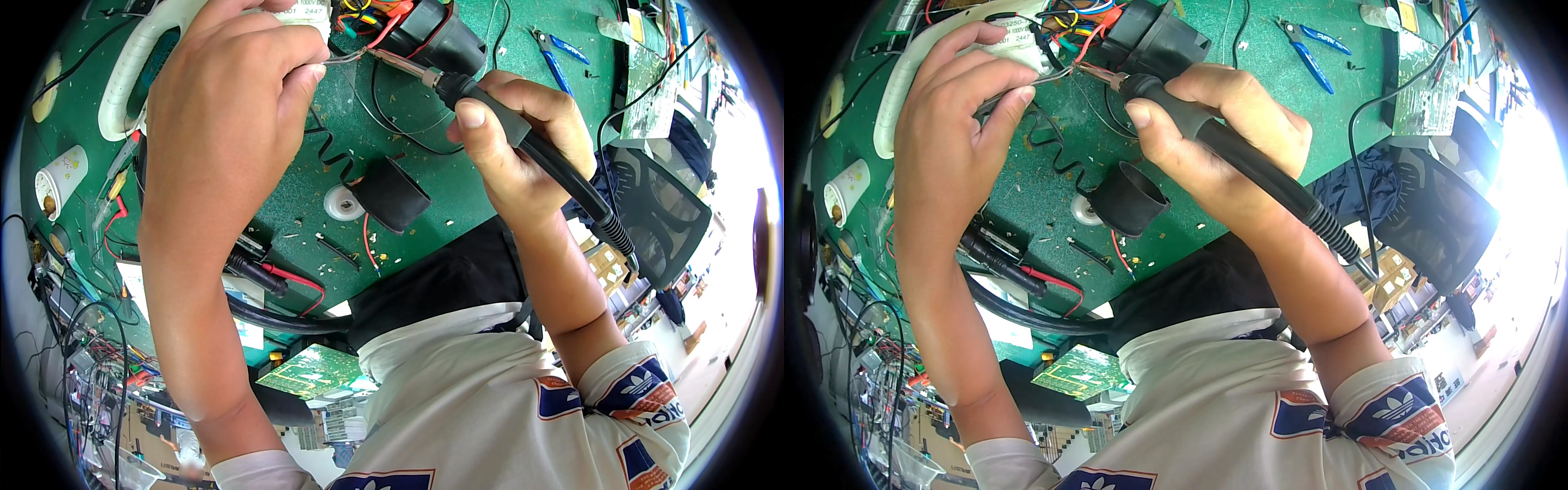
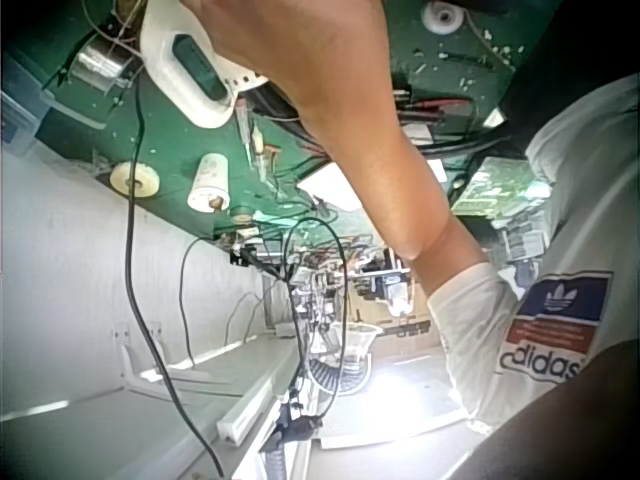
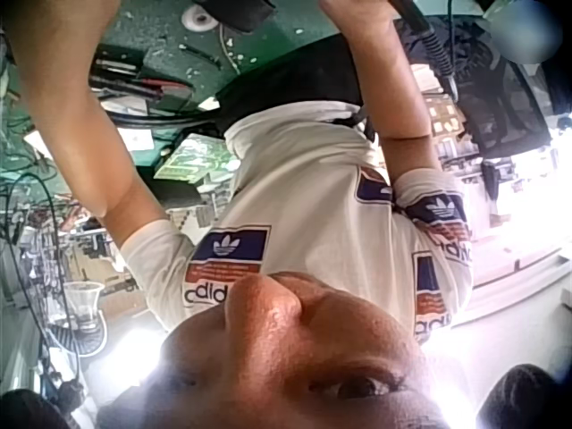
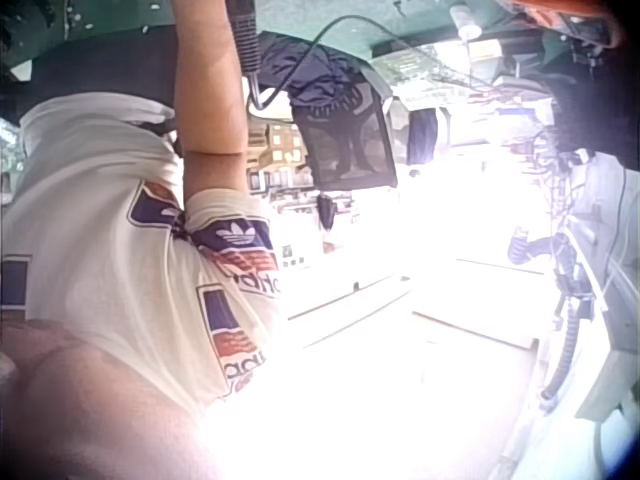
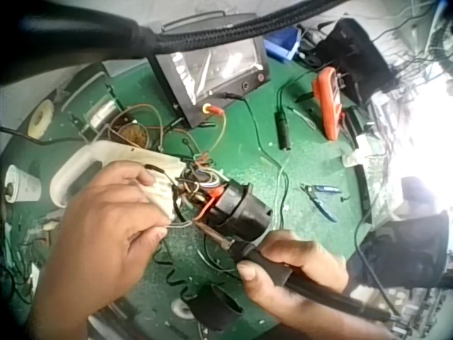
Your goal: The person uses a soldering iron and solder wire to join wires on an electronic component, handling a black plastic housing and adjusting wires on a green workbench.
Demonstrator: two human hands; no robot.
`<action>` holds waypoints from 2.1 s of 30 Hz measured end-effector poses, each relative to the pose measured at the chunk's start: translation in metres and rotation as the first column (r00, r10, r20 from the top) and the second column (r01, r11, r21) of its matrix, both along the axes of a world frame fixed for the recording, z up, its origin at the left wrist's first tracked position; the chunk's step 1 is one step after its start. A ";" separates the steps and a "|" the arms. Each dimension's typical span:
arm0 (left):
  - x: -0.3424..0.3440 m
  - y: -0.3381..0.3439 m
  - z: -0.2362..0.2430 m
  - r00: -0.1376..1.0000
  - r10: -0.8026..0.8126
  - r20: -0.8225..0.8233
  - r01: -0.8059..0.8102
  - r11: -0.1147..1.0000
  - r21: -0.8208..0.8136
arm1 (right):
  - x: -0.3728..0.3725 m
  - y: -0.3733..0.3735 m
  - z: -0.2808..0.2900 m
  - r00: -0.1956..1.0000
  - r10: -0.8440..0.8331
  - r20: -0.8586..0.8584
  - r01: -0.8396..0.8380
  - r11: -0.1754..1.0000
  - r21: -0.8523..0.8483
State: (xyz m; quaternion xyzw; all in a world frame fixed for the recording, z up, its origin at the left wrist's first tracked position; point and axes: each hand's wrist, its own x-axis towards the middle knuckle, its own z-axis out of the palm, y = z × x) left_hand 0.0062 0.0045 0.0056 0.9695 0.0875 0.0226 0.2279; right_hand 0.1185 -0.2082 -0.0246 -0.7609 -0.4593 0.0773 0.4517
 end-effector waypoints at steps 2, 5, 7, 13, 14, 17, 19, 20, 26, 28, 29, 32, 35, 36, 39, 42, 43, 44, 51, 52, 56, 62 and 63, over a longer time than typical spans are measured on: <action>0.000 0.000 0.000 1.000 0.004 0.000 -0.004 1.000 -0.009 | 0.000 0.000 -0.001 1.000 0.022 -0.020 -0.022 1.000 0.013; 0.000 -0.001 0.000 0.999 0.032 -0.013 -0.032 0.998 -0.050 | -0.001 -0.001 -0.002 0.999 0.039 -0.016 -0.039 0.999 0.021; 0.000 -0.002 0.000 0.998 0.057 -0.023 -0.058 0.995 -0.080 | -0.003 -0.001 -0.004 0.999 0.032 -0.028 -0.031 0.999 0.034; 0.000 0.000 -0.002 1.000 0.009 0.008 -0.009 0.999 -0.045 | -0.008 -0.004 -0.007 0.996 -0.007 -0.084 0.010 0.999 0.039; 0.000 0.001 -0.002 1.000 0.004 0.014 -0.003 0.999 -0.037 | -0.008 -0.004 -0.007 0.996 -0.008 -0.089 0.011 0.999 0.036; 0.000 0.000 -0.002 1.000 0.014 0.014 -0.013 0.999 -0.042 | -0.010 -0.005 -0.009 0.992 -0.009 -0.122 0.013 0.999 0.037; 0.000 -0.003 0.000 0.998 0.058 -0.013 -0.059 0.995 -0.079 | -0.011 -0.006 -0.010 0.991 0.000 -0.137 0.005 0.999 0.039; -0.001 -0.002 0.000 0.998 0.055 -0.012 -0.056 0.996 -0.072 | -0.011 -0.006 -0.010 0.991 0.007 -0.135 -0.002 0.999 0.038; 0.000 -0.001 -0.001 1.000 0.028 0.003 -0.028 0.998 -0.050 | -0.022 -0.005 -0.018 0.969 -0.151 -0.197 0.173 0.980 0.098; 0.000 -0.001 -0.001 1.000 0.021 0.007 -0.021 0.999 -0.048 | -0.022 -0.004 -0.018 0.968 -0.147 -0.204 0.172 0.979 0.112; 0.000 -0.001 -0.001 0.999 0.033 0.000 -0.033 0.998 -0.061 | -0.023 -0.004 -0.019 0.967 -0.147 -0.209 0.175 0.977 0.121; 0.000 -0.002 0.000 0.999 0.047 -0.015 -0.048 0.996 -0.078 | -0.023 -0.004 -0.022 0.969 -0.142 -0.202 0.172 0.975 0.142; 0.001 0.000 0.000 1.000 0.024 -0.005 -0.024 0.998 -0.062 | -0.024 -0.004 -0.022 0.969 -0.145 -0.198 0.174 0.975 0.141; 0.001 0.000 0.000 1.000 0.027 -0.007 -0.028 0.997 -0.065 | -0.024 -0.004 -0.022 0.969 -0.143 -0.202 0.173 0.975 0.140; 0.001 0.001 -0.001 1.000 0.003 0.017 -0.002 0.999 -0.046 | -0.025 -0.005 -0.023 0.966 -0.137 -0.217 0.170 0.976 0.140; 0.001 -0.001 0.000 0.999 0.033 0.003 -0.032 0.996 -0.085 | -0.025 -0.005 -0.021 0.964 -0.137 -0.226 0.171 0.976 0.138; 0.001 -0.003 0.001 0.998 0.055 -0.013 -0.056 0.993 -0.108 | -0.025 -0.006 -0.021 0.966 -0.133 -0.223 0.167 0.976 0.139; 0.002 -0.003 0.002 0.998 0.059 -0.017 -0.061 0.991 -0.116 | -0.024 -0.006 -0.021 0.969 -0.124 -0.211 0.157 0.977 0.143; 0.001 -0.002 0.001 0.999 0.053 -0.011 -0.054 0.992 -0.118 | -0.026 -0.008 -0.019 0.971 -0.126 -0.203 0.153 0.981 0.119; 0.002 -0.003 0.001 0.997 0.073 -0.030 -0.077 0.988 -0.137 | -0.026 -0.009 -0.019 0.971 -0.127 -0.202 0.153 0.981 0.118; 0.002 0.000 0.000 1.000 0.022 0.007 -0.021 0.996 -0.091 | -0.026 -0.007 -0.018 0.965 -0.125 -0.228 0.159 0.977 0.139; 0.001 -0.001 0.001 0.998 0.052 -0.034 -0.055 0.992 -0.110 | -0.027 -0.007 -0.019 0.972 -0.122 -0.200 0.152 0.979 0.137; 0.002 -0.002 0.001 0.998 0.054 -0.034 -0.058 0.992 -0.112 | -0.027 -0.007 -0.019 0.972 -0.126 -0.196 0.153 0.980 0.131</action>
